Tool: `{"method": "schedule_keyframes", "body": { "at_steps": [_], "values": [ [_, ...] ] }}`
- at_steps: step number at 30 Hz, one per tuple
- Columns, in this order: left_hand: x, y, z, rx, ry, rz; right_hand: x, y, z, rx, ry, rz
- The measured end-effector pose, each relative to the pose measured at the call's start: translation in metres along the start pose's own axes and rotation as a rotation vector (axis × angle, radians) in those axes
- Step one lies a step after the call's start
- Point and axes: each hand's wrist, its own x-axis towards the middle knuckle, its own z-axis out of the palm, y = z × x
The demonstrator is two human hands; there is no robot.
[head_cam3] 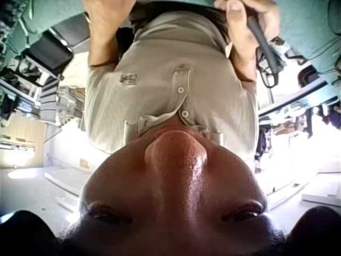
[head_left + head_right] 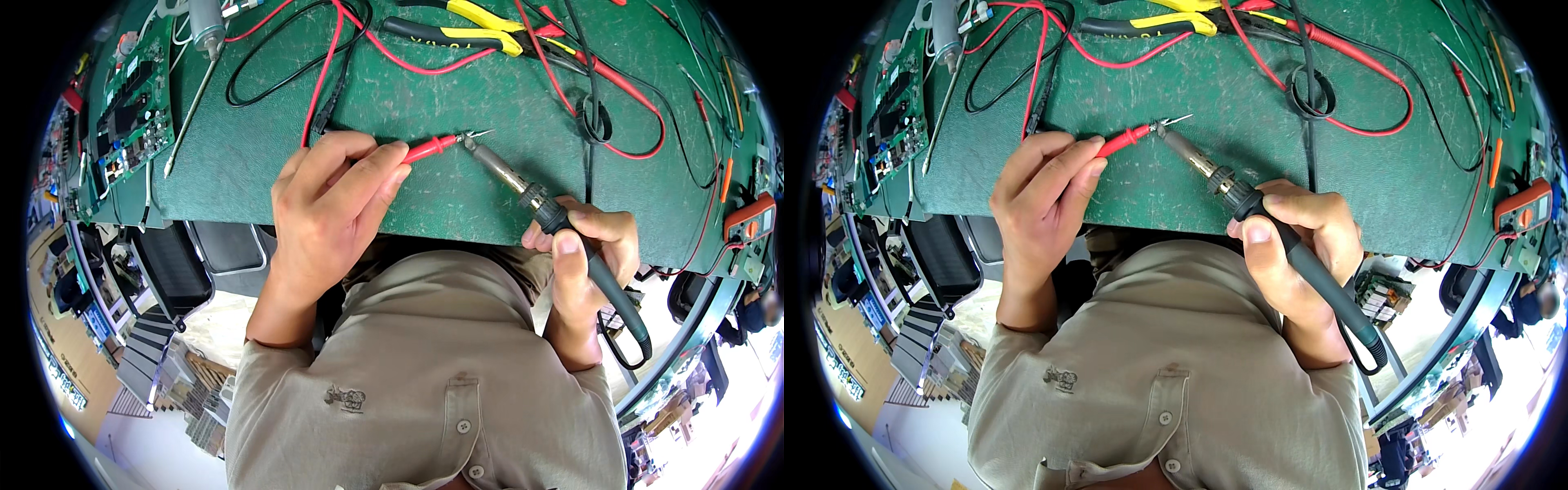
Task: The person is soldering a wire onto a red test probe by hand using a soldering iron and solder wire, making several applications of solder to the joint.
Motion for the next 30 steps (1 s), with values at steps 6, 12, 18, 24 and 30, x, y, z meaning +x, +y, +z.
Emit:
{"method": "schedule_keyframes", "body": {
  "at_steps": [6, 12, 18, 24, 30],
  "values": [
    [0.0, 0.001, -0.001, 0.003, 0.002, -0.002, -0.002, 0.001, -0.01, 0.059, -0.035, 0.017],
    [-0.001, 0.004, -0.003, -0.037, -0.034, -0.018, -0.002, 0.001, -0.008, 0.062, -0.027, 0.018],
    [-0.001, 0.002, 0.0, -0.029, -0.006, 0.013, -0.007, 0.008, -0.012, -0.052, -0.025, -0.046],
    [-0.001, 0.001, 0.0, -0.029, -0.008, 0.024, -0.008, 0.009, -0.013, -0.087, -0.028, -0.042],
    [0.002, 0.004, -0.004, -0.052, -0.056, -0.002, -0.008, 0.008, -0.013, -0.113, -0.01, -0.027]
  ]
}}
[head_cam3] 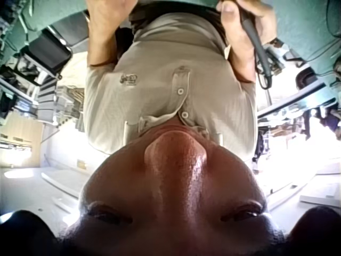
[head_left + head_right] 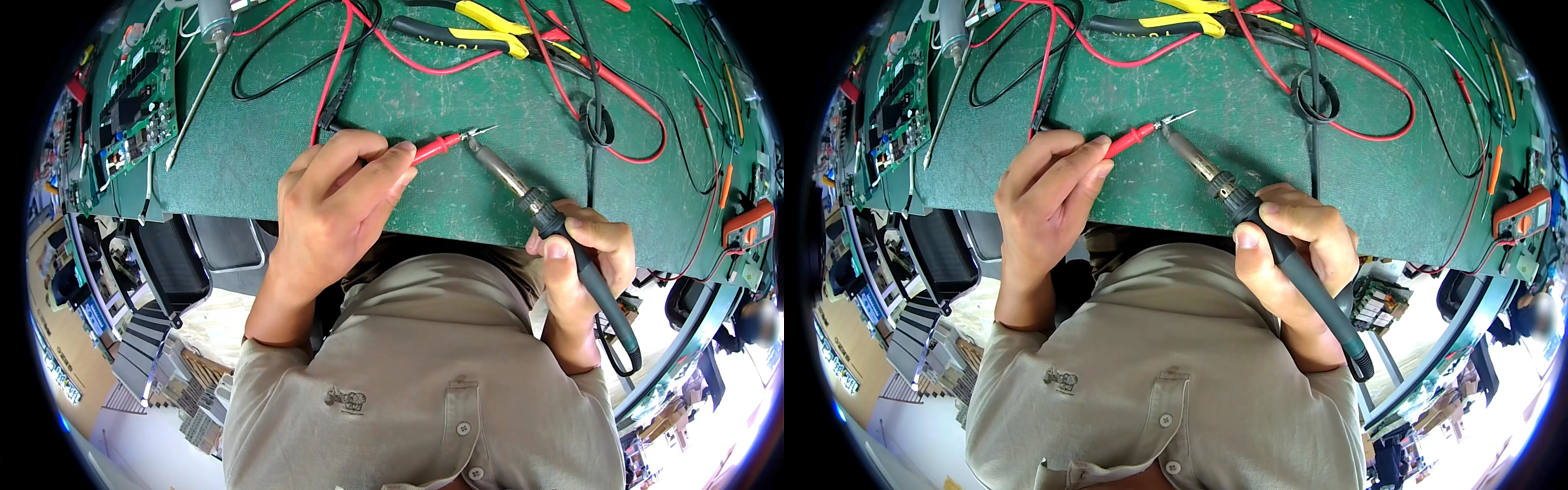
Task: The person is soldering a wire onto a red test probe by hand using a soldering iron and solder wire, making several applications of solder to the joint.
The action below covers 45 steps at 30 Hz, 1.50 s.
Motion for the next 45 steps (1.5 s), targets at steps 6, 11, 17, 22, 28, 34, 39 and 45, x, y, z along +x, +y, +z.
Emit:
{"method": "schedule_keyframes", "body": {
  "at_steps": [6, 11, 17, 22, 28, 34, 39, 45],
  "values": [
    [-0.001, 0.001, 0.0, -0.002, -0.009, -0.005, 0.0, -0.001, 0.001, -0.005, -0.016, -0.025],
    [-0.003, 0.006, -0.009, -0.007, -0.038, -0.023, -0.005, -0.006, 0.005, -0.004, 0.019, -0.022],
    [0.001, 0.01, -0.01, 0.022, -0.003, -0.028, 0.005, -0.015, 0.007, -0.158, 0.058, 0.089],
    [0.004, 0.018, -0.015, 0.01, 0.063, 0.026, 0.008, -0.015, 0.004, -0.11, 0.006, 0.028],
    [-0.004, 0.012, -0.012, 0.018, 0.113, 0.073, 0.007, -0.007, 0.007, -0.068, -0.001, 0.041],
    [-0.009, 0.014, -0.009, 0.015, 0.109, 0.072, 0.004, -0.012, 0.011, 0.035, 0.04, 0.054],
    [-0.01, 0.015, -0.011, 0.019, 0.098, 0.072, 0.004, -0.018, 0.01, 0.045, 0.0, 0.06],
    [-0.007, 0.018, -0.016, -0.001, 0.061, 0.025, 0.006, -0.019, 0.01, -0.004, 0.005, 0.056]
  ]
}}
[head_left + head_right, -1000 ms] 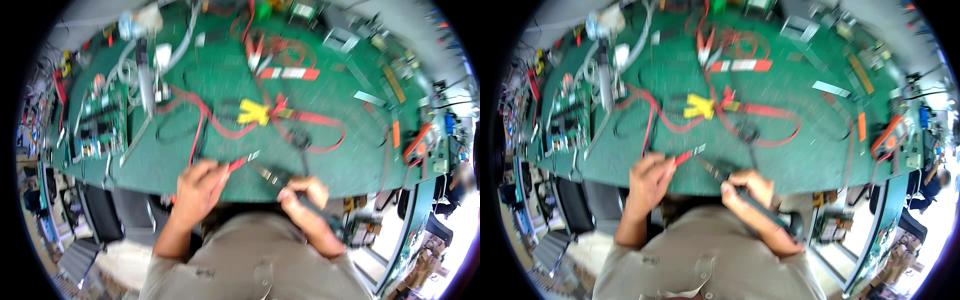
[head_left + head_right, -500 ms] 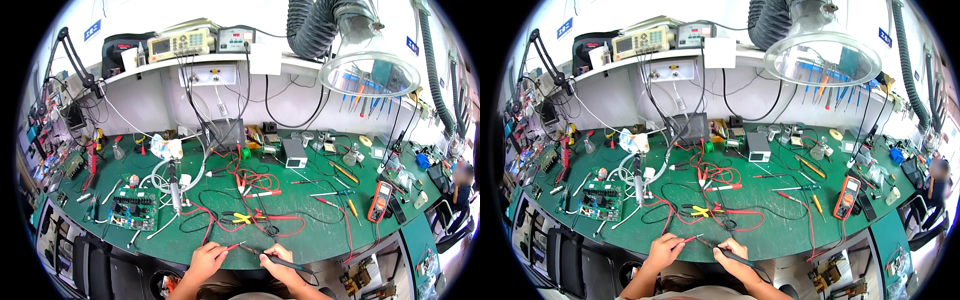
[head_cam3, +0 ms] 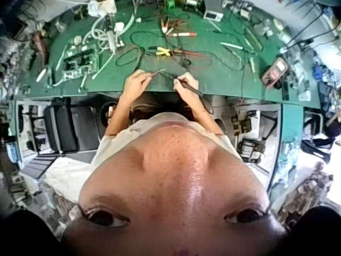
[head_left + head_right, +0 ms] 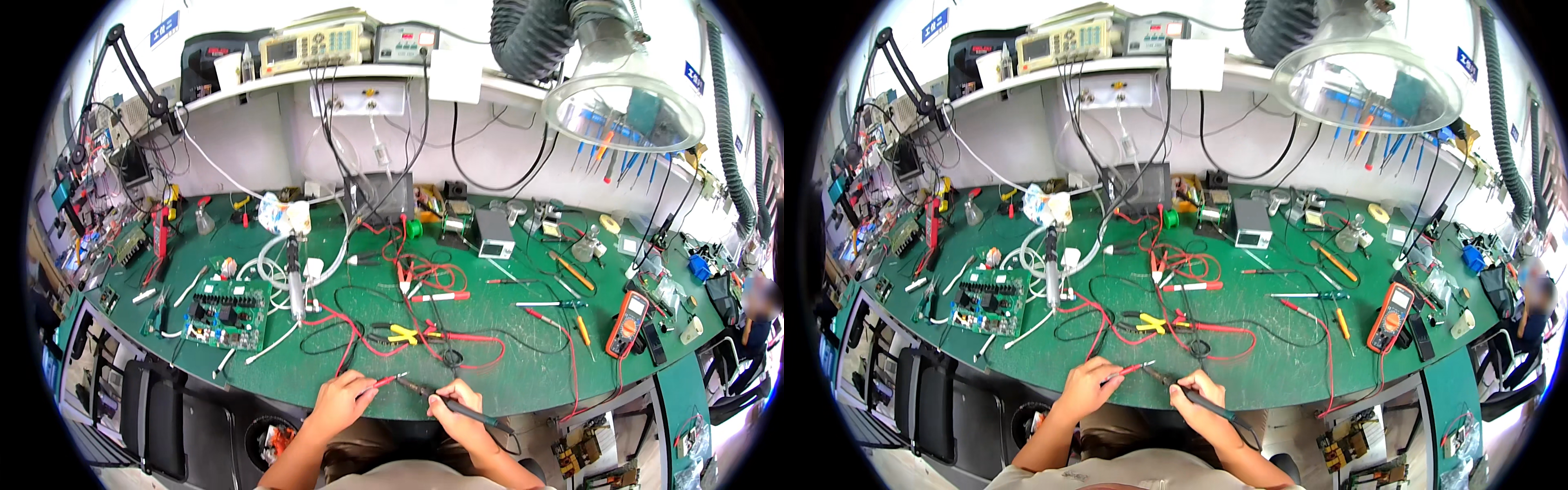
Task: The person is soldering a wire onto a red test probe by hand using a soldering iron and solder wire, making several applications of solder to the joint.
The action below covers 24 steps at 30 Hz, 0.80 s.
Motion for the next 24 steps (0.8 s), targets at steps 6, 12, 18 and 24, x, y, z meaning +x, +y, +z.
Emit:
{"method": "schedule_keyframes", "body": {
  "at_steps": [6, 12, 18, 24],
  "values": [
    [0.005, -0.001, 0.0, -0.022, 0.011, -0.007, 0.002, -0.003, -0.003, -0.107, -0.033, 0.014],
    [0.002, -0.009, 0.011, -0.016, 0.019, -0.014, 0.0, 0.009, -0.001, 0.003, 0.005, 0.036],
    [0.001, -0.015, 0.014, 0.0, 0.003, -0.004, -0.001, 0.01, 0.001, 0.049, 0.018, 0.067],
    [0.002, -0.016, 0.015, 0.01, -0.019, -0.024, 0.001, 0.008, 0.001, 0.094, 0.029, 0.088]
  ]
}}
